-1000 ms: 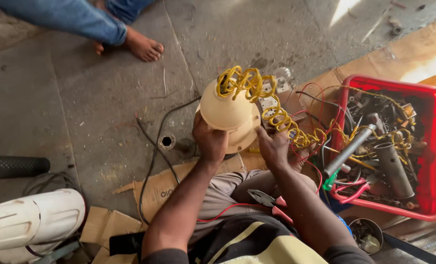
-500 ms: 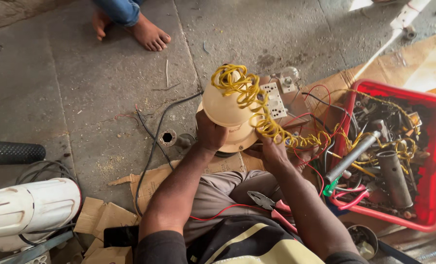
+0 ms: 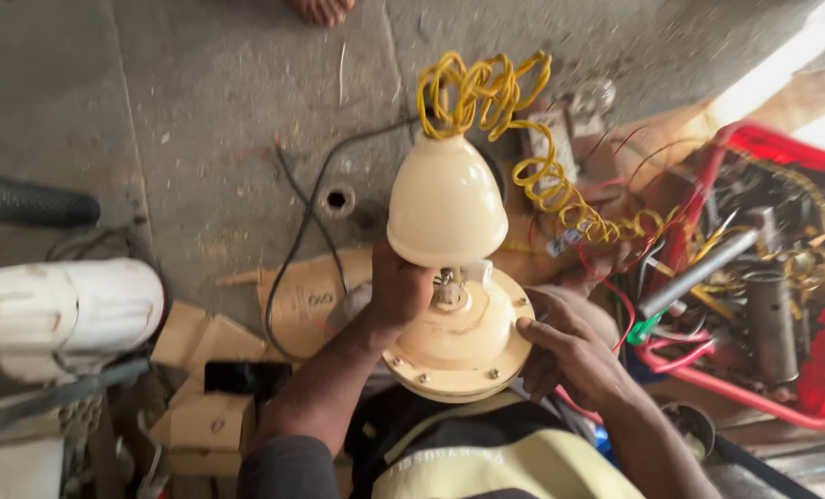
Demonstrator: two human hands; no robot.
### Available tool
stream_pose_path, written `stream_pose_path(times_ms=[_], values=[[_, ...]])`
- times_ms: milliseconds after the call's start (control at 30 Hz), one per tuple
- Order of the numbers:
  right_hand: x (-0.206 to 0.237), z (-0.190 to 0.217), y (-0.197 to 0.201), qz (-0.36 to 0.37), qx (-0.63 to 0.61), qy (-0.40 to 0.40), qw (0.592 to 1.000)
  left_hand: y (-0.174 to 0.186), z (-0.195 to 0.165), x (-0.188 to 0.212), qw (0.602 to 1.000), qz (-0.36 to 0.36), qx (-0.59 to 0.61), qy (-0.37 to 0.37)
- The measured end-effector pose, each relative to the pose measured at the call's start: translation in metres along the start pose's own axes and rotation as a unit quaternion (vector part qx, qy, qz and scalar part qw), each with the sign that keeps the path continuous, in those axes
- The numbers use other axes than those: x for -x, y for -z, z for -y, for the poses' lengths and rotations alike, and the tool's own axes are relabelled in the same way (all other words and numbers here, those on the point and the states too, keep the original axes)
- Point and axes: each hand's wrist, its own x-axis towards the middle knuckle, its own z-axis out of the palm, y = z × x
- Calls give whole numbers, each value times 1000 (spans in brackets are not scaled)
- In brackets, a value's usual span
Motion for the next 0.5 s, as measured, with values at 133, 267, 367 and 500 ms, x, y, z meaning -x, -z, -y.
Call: stream_pose_path(times_ms=[133, 267, 367, 500], values=[[-7, -9, -7, -28, 130, -13, 991, 14, 10, 52, 996, -12, -11, 85], [-31, -4, -7, -110, 341, 95, 929, 22, 31, 65, 990, -85, -62, 99], [-58, 4, -14, -99, 195, 126, 968, 17, 46, 62, 977, -149, 46, 145], [-74, 13, -24, 8, 226, 141, 964, 12, 52, 63, 972, -120, 12, 204]])
